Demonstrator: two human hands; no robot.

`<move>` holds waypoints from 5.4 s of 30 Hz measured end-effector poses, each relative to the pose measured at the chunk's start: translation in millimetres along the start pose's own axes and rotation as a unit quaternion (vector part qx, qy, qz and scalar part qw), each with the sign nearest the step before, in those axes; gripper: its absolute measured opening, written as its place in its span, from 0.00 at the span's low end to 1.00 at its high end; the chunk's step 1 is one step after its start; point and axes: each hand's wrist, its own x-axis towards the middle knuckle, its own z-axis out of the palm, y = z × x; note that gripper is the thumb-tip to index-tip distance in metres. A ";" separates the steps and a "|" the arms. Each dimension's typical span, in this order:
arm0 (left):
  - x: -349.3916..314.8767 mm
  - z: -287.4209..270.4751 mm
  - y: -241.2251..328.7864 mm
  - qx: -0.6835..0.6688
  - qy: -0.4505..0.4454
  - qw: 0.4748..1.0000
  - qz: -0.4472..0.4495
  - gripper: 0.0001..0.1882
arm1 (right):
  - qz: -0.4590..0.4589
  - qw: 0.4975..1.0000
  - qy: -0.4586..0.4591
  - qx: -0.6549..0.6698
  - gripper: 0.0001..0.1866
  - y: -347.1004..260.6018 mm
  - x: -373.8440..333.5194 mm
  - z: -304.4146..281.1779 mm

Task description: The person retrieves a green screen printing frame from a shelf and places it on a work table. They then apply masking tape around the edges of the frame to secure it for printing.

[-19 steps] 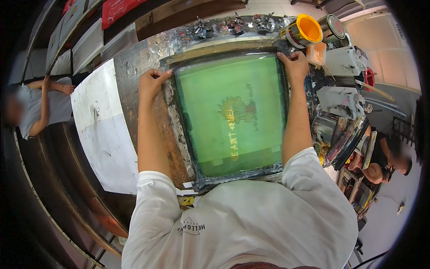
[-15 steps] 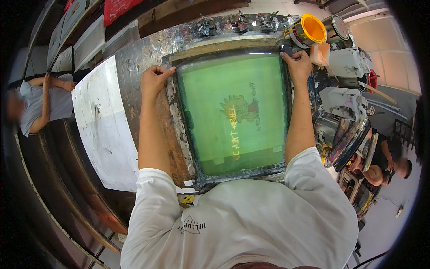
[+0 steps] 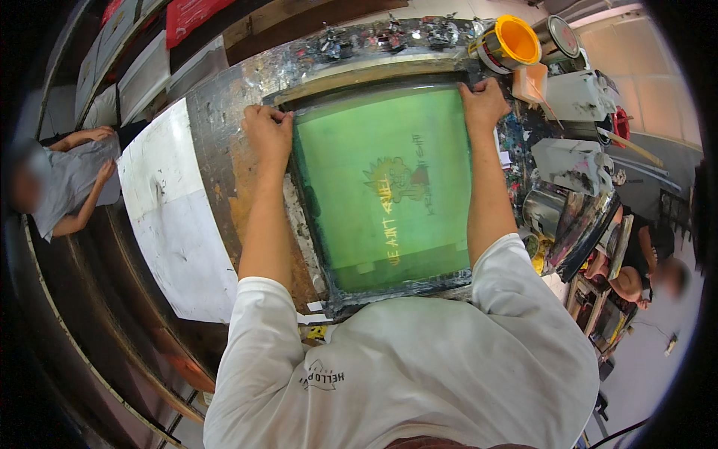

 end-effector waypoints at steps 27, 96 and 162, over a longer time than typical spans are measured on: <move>-4.0 3.0 8.4 0.034 -0.024 0.999 -0.004 0.08 | -0.026 0.998 -0.007 -0.061 0.15 -18.1 -11.9 -5.7; -30.0 14.2 65.9 -0.088 -0.146 0.979 -0.115 0.43 | -0.216 0.928 -0.233 -0.196 0.50 -34.5 -37.9 7.8; -397.9 -125.1 81.4 -0.014 -0.344 0.872 0.347 0.25 | -0.183 0.973 0.062 -0.128 0.24 248.4 -315.3 -265.2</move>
